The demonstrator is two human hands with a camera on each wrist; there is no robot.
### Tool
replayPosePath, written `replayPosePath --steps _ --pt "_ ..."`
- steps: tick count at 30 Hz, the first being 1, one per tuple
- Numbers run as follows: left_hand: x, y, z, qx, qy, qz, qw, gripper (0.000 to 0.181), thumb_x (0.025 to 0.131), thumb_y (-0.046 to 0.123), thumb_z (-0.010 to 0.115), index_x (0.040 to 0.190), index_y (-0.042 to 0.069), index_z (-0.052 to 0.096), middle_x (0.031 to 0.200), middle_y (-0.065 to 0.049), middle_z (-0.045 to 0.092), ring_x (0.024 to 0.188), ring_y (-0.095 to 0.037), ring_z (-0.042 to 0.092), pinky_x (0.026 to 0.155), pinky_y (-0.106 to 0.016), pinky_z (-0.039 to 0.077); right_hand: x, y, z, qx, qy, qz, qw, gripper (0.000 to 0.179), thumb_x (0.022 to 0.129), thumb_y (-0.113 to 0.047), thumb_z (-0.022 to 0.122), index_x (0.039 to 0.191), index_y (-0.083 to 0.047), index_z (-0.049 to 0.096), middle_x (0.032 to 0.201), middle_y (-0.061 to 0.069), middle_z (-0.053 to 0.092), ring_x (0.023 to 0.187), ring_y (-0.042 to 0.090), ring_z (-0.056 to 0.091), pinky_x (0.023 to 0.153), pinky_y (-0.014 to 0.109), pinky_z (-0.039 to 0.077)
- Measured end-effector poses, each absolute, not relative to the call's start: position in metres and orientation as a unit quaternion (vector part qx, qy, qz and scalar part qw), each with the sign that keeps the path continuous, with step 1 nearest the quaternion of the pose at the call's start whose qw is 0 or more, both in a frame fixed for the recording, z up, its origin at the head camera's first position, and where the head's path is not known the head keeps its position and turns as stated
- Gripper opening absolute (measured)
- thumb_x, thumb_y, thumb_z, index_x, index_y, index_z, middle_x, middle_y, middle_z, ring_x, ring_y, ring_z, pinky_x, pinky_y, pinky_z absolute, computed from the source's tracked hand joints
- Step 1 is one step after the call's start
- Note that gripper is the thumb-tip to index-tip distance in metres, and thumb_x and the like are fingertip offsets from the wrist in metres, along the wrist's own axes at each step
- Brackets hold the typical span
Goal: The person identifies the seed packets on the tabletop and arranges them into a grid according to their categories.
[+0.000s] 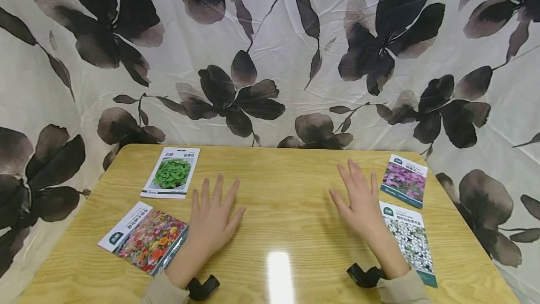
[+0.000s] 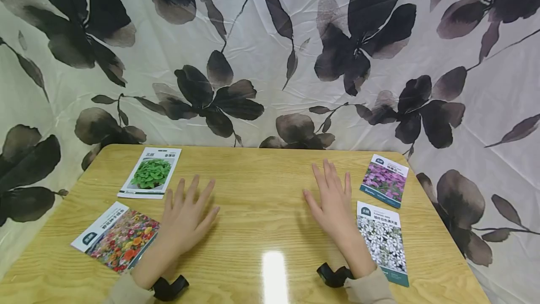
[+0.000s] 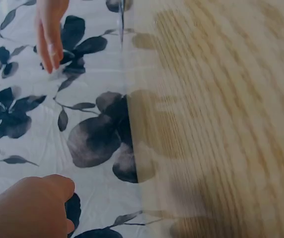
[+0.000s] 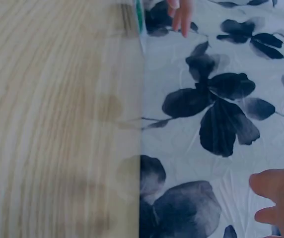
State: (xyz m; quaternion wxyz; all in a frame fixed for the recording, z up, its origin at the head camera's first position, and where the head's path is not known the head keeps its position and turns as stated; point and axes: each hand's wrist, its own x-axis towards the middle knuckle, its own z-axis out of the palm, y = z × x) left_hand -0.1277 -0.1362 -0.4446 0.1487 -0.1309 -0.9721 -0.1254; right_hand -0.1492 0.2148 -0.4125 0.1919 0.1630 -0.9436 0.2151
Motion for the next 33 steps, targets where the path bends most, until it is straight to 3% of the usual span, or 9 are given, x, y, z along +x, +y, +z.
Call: replayPosePath --steps 15,27,29,33 --pt "-0.122 -0.119 -0.456 -0.158 -0.964 -0.142 0.157 0.063 0.098 0.045 0.056 0.153 0.021 0.041 0.155 -0.023 0.034 0.142 -0.053 0.022 0.111 -0.070 0.016 -0.157 0.238 -0.400 0.190 -0.855 0.286 0.389 0.046 0.087 -0.003 0.065 0.131 0.007 0.059 0.133 0.023 0.059 0.124 0.042 0.055 0.118 0.053 0.021" --pt "-0.113 -0.105 -0.461 -0.196 -0.958 -0.148 0.151 0.057 0.098 0.046 0.054 0.148 0.017 0.048 0.152 -0.023 0.038 0.138 -0.053 0.030 0.109 -0.070 0.024 -0.159 0.263 -0.393 0.167 -0.824 0.308 0.445 0.036 0.085 0.001 0.066 0.120 0.009 0.067 0.120 0.023 0.067 0.112 0.044 0.062 0.115 0.053 0.029" --pt "-0.112 -0.102 -0.463 -0.199 -0.957 -0.146 0.151 0.057 0.098 0.045 0.055 0.147 0.017 0.049 0.152 -0.023 0.038 0.138 -0.053 0.031 0.109 -0.070 0.025 -0.158 0.268 -0.393 0.157 -0.824 0.309 0.449 0.035 0.085 0.002 0.066 0.120 0.008 0.067 0.119 0.023 0.067 0.112 0.041 0.063 0.115 0.053 0.029" --pt "-0.110 -0.094 -0.467 -0.214 -0.954 -0.150 0.144 0.057 0.098 0.044 0.056 0.147 0.017 0.050 0.152 -0.023 0.039 0.137 -0.053 0.032 0.108 -0.070 0.025 -0.158 0.279 -0.394 0.140 -0.822 0.309 0.457 0.035 0.084 0.004 0.066 0.119 0.007 0.068 0.116 0.023 0.069 0.118 0.022 0.063 0.115 0.053 0.030"
